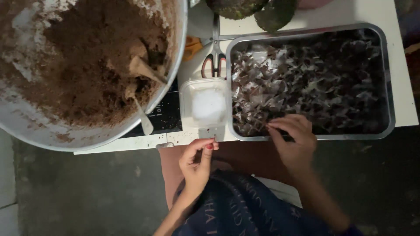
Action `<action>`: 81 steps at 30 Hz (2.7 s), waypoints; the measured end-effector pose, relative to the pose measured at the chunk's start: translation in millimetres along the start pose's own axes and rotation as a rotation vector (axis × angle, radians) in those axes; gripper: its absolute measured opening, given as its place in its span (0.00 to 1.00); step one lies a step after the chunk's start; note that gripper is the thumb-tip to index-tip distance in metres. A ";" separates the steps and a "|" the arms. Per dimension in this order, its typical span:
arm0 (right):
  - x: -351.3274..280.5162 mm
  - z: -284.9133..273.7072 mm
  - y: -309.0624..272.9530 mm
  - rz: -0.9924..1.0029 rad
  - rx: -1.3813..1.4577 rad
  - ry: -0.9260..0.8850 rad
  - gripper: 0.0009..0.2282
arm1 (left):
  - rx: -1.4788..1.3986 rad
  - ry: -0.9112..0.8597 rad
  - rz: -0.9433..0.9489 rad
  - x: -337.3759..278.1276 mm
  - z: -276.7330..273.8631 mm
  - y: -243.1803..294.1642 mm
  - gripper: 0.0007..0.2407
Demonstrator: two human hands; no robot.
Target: Scooping chocolate mixture and wrapping individual portions in plastic film
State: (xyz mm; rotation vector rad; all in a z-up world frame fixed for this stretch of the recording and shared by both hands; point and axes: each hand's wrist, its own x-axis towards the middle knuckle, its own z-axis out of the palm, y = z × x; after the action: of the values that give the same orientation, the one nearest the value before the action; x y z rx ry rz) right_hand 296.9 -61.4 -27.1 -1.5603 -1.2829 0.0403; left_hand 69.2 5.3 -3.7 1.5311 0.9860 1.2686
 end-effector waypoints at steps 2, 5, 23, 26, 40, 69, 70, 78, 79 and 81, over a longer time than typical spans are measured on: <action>2.4 0.9 -2.5 0.012 -0.005 0.010 0.08 | 0.010 -0.018 -0.008 -3.1 0.9 -4.2 0.04; -0.7 3.6 -3.0 0.059 -0.029 0.028 0.09 | -0.002 -0.009 -0.025 -4.7 8.0 -4.1 0.05; 41.2 22.5 -69.5 -0.238 -0.050 -0.360 0.07 | 0.127 0.045 -0.012 -17.9 -39.0 -18.5 0.19; 57.6 52.2 -81.9 -0.307 -0.107 -0.396 0.05 | 0.048 0.067 -0.022 -15.3 -45.7 -14.3 0.14; 56.7 170.2 -19.5 -0.322 -0.640 -0.700 0.06 | 0.067 0.061 -0.007 20.5 -74.1 -2.5 0.07; 64.4 166.6 -15.2 0.030 -0.086 -0.653 0.02 | 0.155 0.072 0.052 40.8 -77.1 -7.5 0.03; 70.9 158.2 -26.3 0.029 -0.083 -0.652 0.02 | 0.158 0.072 0.054 47.9 -75.3 -1.7 0.03; 73.6 113.1 -56.7 0.214 0.360 -0.395 0.04 | 0.078 -0.010 -0.093 62.8 -37.2 1.0 0.13; 67.6 113.1 -55.5 0.215 0.360 -0.394 0.04 | 0.078 -0.011 -0.093 63.6 -33.5 -1.7 0.13; 55.5 113.1 -53.2 0.359 0.575 -0.362 0.05 | 0.088 0.040 -0.060 65.2 -26.0 -6.9 0.07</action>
State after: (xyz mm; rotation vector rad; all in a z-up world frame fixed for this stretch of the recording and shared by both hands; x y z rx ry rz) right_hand 216.7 47.6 -7.7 -1.2827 -1.1067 0.8776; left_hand 53.7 72.8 10.0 1.5362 1.1191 1.2321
